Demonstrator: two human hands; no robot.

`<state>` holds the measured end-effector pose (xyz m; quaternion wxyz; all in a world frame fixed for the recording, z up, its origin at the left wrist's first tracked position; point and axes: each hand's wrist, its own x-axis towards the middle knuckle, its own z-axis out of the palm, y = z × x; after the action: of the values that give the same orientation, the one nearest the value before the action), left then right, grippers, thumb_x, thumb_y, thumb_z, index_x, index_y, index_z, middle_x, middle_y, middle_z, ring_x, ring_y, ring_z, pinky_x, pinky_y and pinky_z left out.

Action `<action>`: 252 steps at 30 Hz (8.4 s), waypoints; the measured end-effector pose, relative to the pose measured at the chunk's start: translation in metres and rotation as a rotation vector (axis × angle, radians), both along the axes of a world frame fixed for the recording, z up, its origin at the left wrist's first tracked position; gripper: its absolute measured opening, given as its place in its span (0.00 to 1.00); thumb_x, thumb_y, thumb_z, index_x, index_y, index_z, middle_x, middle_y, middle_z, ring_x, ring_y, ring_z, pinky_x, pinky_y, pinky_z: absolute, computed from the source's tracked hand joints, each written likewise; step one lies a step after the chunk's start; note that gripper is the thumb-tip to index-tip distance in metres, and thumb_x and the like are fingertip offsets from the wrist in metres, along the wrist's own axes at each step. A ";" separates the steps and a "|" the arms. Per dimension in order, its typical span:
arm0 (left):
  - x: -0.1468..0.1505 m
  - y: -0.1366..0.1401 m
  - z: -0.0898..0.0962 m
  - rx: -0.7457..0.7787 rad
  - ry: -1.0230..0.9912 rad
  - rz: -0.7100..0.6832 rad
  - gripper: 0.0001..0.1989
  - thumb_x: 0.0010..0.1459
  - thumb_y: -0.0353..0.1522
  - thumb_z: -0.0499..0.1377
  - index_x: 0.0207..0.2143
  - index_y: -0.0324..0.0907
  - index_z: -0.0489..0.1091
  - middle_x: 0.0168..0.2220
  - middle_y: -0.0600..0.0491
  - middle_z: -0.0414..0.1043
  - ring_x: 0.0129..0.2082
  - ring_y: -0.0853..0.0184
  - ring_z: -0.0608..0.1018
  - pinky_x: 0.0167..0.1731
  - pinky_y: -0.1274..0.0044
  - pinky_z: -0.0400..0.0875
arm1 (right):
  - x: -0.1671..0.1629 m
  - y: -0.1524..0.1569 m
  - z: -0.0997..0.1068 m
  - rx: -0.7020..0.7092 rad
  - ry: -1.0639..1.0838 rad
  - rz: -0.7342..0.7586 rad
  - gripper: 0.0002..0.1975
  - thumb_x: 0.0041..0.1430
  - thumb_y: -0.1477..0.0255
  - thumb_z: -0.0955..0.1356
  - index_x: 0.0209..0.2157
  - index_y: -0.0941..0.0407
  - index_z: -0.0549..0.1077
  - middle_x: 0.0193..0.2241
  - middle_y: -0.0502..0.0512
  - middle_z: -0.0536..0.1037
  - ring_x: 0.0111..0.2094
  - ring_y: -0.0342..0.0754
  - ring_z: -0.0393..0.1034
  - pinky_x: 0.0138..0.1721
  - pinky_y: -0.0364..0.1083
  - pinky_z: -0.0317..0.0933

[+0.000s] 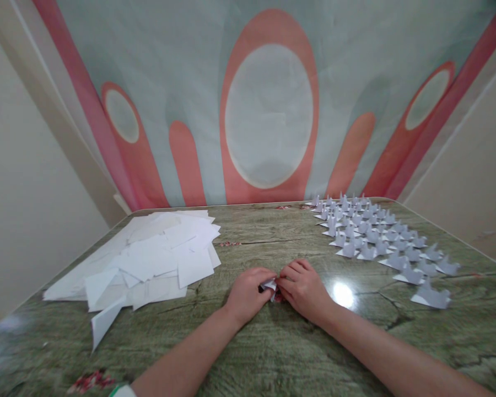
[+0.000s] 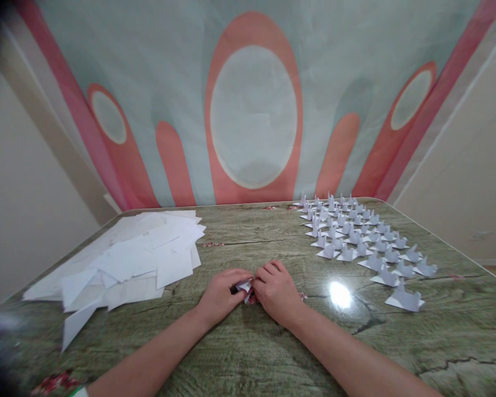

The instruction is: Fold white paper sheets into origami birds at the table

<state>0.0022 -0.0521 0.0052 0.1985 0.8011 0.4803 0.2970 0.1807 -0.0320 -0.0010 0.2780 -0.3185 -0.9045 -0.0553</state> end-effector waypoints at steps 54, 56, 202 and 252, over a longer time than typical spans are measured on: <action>0.011 -0.019 0.014 0.249 0.613 -0.087 0.10 0.60 0.28 0.49 0.43 0.39 0.66 0.39 0.48 0.72 0.37 0.63 0.76 0.36 0.71 0.72 | 0.015 0.006 -0.004 -0.292 0.094 -0.038 0.13 0.51 0.81 0.65 0.35 0.51 0.76 0.33 0.52 0.74 0.36 0.46 0.64 0.41 0.47 0.52; 0.012 -0.019 0.015 0.252 0.626 -0.087 0.11 0.60 0.28 0.48 0.43 0.38 0.66 0.39 0.48 0.72 0.38 0.63 0.75 0.37 0.71 0.72 | 0.015 0.007 -0.005 -0.281 0.084 -0.022 0.15 0.51 0.82 0.65 0.36 0.50 0.76 0.33 0.52 0.74 0.37 0.46 0.64 0.41 0.47 0.52; -0.005 -0.010 0.017 -0.287 -0.229 0.121 0.12 0.58 0.36 0.52 0.33 0.41 0.74 0.27 0.54 0.75 0.26 0.68 0.75 0.28 0.79 0.68 | 0.005 0.002 -0.004 -0.550 0.394 0.071 0.08 0.59 0.73 0.62 0.36 0.53 0.73 0.29 0.53 0.74 0.32 0.46 0.68 0.37 0.47 0.60; -0.001 -0.012 0.012 0.229 -0.144 0.074 0.05 0.56 0.32 0.57 0.31 0.42 0.73 0.30 0.51 0.70 0.34 0.66 0.71 0.37 0.73 0.65 | 0.002 -0.007 0.001 -0.171 0.344 0.039 0.07 0.58 0.72 0.64 0.36 0.53 0.74 0.31 0.54 0.73 0.33 0.47 0.65 0.34 0.47 0.56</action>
<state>0.0010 -0.0640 0.0171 0.1285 0.7769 0.4569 0.4137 0.1830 -0.0391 0.0001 0.4017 -0.3281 -0.8510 0.0823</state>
